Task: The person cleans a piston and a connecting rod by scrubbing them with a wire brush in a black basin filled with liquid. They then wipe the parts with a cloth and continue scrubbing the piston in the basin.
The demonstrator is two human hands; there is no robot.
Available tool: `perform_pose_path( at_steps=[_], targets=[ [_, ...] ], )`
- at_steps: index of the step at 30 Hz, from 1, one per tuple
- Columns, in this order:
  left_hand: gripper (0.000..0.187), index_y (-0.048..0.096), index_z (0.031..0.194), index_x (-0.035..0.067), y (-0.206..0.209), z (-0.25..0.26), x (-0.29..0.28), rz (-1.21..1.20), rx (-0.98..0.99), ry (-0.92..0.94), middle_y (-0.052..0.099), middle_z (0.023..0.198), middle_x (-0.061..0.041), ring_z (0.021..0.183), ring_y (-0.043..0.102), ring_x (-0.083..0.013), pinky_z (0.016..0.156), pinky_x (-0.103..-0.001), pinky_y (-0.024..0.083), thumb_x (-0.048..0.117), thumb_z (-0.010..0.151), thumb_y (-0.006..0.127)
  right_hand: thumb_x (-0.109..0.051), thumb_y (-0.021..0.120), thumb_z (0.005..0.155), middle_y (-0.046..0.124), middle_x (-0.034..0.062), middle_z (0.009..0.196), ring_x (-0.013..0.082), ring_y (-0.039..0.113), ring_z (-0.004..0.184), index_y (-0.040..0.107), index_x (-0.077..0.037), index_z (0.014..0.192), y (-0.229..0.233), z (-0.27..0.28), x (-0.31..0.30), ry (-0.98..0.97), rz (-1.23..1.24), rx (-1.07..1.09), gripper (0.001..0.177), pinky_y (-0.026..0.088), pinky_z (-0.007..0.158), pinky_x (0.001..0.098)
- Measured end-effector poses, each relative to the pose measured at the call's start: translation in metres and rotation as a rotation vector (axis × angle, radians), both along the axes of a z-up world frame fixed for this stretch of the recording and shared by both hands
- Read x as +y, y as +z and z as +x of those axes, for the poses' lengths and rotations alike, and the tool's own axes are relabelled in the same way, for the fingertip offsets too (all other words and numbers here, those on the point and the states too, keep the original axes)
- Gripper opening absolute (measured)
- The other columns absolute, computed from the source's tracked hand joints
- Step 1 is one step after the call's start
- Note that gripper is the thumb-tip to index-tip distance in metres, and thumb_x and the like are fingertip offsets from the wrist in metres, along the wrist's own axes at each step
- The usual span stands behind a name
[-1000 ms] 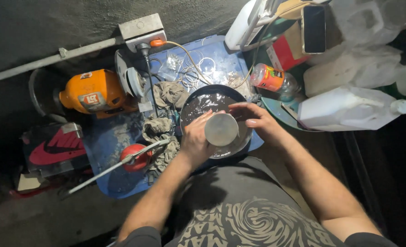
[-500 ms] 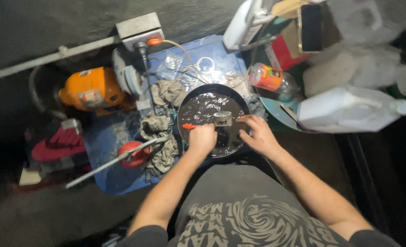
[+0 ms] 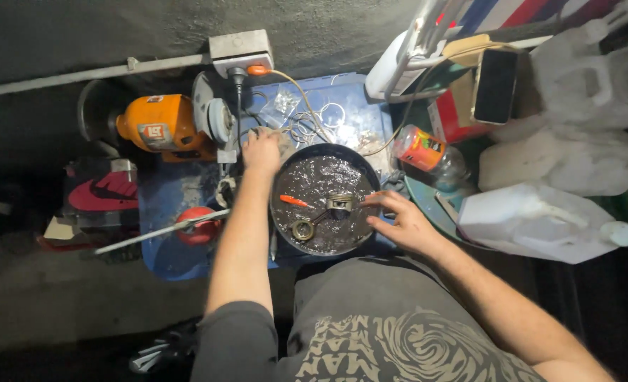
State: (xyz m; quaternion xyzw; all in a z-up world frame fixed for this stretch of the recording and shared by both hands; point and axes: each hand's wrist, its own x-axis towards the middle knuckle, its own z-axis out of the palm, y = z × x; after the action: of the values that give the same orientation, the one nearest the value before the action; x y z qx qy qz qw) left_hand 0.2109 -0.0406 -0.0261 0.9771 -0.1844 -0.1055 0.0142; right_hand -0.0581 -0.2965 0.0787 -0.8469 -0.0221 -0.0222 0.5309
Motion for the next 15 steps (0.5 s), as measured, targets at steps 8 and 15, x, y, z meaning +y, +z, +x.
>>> perform_pose_path(
  at_steps=[8,15],
  targets=[
    [0.027,0.059,0.101,0.007,0.047,-0.015,-0.007,-0.375,-0.527,-0.125,0.059,0.098,-0.012,0.077,0.066,-0.0362,0.068,-0.049,0.056,0.016,0.076,0.066,-0.026,0.078,0.091,0.057,0.0258,0.144,0.0491,0.054,0.132,0.064,-0.011,0.141,0.042,0.037,-0.01,0.206,0.199,0.071,0.053,0.045,0.106,0.0622],
    [0.03,0.055,0.112,-0.001,0.15,-0.092,-0.049,-1.222,-0.494,-0.285,0.045,0.108,-0.013,0.108,0.051,-0.0363,0.104,-0.043,0.042,0.004,0.083,0.052,-0.013,0.068,0.091,0.046,0.024,0.145,0.0422,0.055,0.13,0.046,-0.005,0.15,0.052,0.067,0.019,0.091,1.117,0.418,0.063,0.057,0.092,0.0629]
  ],
)
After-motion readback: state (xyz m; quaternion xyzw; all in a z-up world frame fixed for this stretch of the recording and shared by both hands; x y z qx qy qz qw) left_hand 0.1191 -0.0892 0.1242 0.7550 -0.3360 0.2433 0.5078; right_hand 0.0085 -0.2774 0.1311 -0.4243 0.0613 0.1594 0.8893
